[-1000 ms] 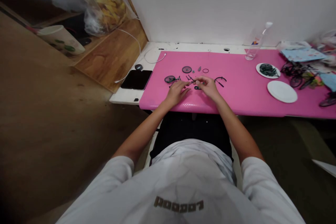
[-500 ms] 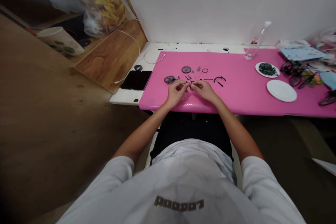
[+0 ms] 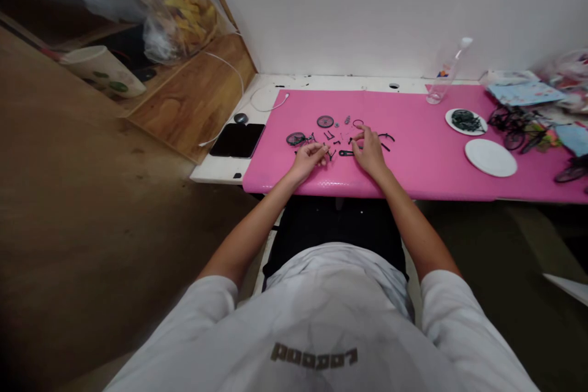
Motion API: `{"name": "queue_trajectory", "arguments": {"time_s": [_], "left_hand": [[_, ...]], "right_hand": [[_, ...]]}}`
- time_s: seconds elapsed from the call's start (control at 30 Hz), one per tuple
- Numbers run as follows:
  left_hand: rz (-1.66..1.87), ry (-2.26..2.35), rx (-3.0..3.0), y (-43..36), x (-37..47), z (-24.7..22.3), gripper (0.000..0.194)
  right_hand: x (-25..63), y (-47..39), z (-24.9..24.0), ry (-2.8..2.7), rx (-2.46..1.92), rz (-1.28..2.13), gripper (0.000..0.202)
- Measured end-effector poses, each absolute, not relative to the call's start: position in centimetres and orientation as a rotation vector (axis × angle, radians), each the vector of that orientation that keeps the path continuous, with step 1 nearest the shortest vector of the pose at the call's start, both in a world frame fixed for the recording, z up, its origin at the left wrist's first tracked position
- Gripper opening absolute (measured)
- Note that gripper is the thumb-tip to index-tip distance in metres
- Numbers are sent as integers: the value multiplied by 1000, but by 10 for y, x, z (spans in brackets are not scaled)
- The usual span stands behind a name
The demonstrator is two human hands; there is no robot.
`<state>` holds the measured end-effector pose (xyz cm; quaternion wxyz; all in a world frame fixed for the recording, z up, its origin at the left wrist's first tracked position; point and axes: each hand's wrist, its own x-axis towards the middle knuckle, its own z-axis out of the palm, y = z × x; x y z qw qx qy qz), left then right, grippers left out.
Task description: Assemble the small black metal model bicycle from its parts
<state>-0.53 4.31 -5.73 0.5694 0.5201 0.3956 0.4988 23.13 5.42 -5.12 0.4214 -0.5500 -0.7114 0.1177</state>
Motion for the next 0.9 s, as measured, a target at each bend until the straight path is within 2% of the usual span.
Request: {"name": "queue_trajectory", "arguments": {"time_s": [0.1,0.27,0.43,0.7,0.9], "left_hand": [[1160,933,1179,44,-3,-60,23],[1161,880,1142,47,-1,-65,19],[1150,881,1168,47,-1,-64,23],[1155,845,1175,47,-1,-65,23],[1137,867,1182,46,-1,-63,26]], "right_hand": [[234,57,-54,-1793,-1424,236,49],[250,74,-53,-1792,-1483,220,36],[257,100,-44,-1901,-1532,210,22],[244,114,-51,-2093,-1525,189,15],[263,116,-56,-1929,-1497,212,22]]}}
